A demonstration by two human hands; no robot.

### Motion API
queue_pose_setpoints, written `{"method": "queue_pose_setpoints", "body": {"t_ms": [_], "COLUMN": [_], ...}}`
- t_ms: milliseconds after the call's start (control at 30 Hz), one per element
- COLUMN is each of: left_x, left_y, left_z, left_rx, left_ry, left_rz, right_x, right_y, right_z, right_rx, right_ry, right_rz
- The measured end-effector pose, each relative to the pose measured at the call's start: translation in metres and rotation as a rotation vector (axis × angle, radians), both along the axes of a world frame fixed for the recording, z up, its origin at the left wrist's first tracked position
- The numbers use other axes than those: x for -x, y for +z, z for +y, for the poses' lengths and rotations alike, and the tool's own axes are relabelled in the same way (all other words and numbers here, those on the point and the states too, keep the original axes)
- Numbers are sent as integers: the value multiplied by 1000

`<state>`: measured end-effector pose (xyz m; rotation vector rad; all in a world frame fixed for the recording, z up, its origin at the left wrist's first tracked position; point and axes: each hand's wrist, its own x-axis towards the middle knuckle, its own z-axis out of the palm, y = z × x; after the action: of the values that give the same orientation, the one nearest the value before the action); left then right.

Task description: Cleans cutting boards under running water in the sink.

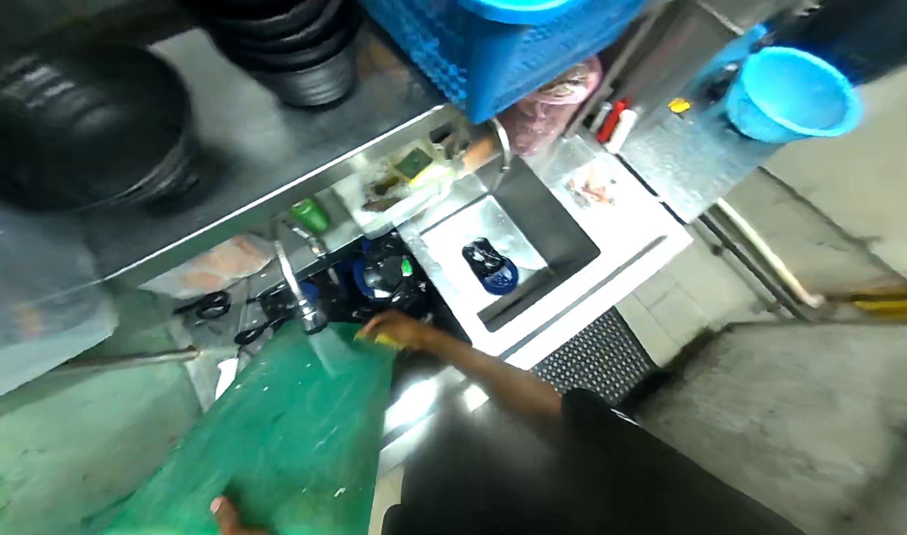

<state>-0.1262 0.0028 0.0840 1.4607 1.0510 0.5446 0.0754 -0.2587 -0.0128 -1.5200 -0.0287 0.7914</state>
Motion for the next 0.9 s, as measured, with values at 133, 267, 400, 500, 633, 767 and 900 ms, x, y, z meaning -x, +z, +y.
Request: {"method": "queue_pose_setpoints", "body": {"t_ms": [133, 267, 400, 500, 633, 767, 900], "left_x": [-17, -23, -20, -13, 5, 32, 71], "left_y": [16, 17, 16, 9, -5, -31, -74], "left_z": [-11, -12, -10, -5, -2, 2, 6], "left_rx": [72, 96, 141, 153, 159, 184, 246], "left_ry": [85, 94, 155, 169, 184, 212, 223], "left_rz": [-20, -64, -89, -118, -101, -49, -71], "right_x": [-91, -173, -174, -104, 5, 5, -38], "right_y": [47, 75, 62, 3, -54, -58, -92], "right_z": [-2, -9, -6, 28, 92, 150, 193], "right_rx": [-192, -538, -355, -174, -109, -526, -798], "right_ry": [-331, -749, -936, -669, -272, -500, -601], "right_rz": [85, 116, 61, -34, 510, 739, 673]}}
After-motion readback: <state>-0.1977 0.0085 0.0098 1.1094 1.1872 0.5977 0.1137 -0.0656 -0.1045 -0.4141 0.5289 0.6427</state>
